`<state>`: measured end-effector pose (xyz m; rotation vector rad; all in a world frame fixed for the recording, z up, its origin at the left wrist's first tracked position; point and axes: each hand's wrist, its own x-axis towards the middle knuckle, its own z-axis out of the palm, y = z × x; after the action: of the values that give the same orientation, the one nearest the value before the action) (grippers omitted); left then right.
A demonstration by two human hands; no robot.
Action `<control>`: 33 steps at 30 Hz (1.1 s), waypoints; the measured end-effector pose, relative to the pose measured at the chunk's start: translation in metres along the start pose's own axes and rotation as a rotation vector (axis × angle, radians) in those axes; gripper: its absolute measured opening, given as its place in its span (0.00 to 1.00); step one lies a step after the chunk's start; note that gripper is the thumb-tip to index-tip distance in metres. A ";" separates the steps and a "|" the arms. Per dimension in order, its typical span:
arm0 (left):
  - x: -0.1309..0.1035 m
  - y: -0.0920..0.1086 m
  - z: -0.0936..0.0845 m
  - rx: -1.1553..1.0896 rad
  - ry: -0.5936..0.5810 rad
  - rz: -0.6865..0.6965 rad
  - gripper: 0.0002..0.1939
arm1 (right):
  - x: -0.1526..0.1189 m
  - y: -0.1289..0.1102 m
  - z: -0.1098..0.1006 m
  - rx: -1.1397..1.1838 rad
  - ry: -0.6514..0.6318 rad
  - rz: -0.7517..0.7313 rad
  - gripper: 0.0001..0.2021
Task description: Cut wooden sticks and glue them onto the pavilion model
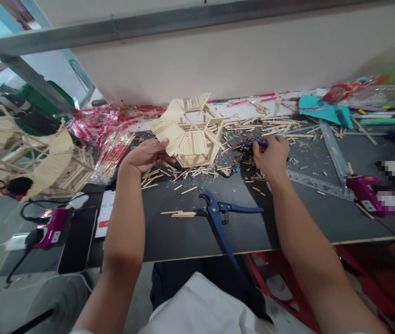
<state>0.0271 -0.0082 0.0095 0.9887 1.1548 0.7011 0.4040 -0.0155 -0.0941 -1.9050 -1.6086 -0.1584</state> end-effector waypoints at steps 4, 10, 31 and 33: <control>0.010 -0.001 0.012 -0.184 0.134 0.036 0.04 | 0.000 -0.002 0.000 0.033 0.020 0.001 0.14; 0.014 0.002 0.017 -0.185 0.174 0.063 0.08 | 0.000 -0.010 -0.005 0.092 0.029 -0.032 0.11; -0.054 0.029 -0.005 0.426 0.449 0.177 0.11 | 0.000 -0.019 -0.002 0.236 0.046 0.039 0.07; -0.072 0.034 -0.001 0.499 0.550 0.378 0.09 | 0.000 -0.018 0.000 0.252 0.042 0.049 0.07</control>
<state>0.0073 -0.0559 0.0705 1.5152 1.6943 1.0559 0.3878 -0.0149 -0.0872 -1.7340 -1.4770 0.0239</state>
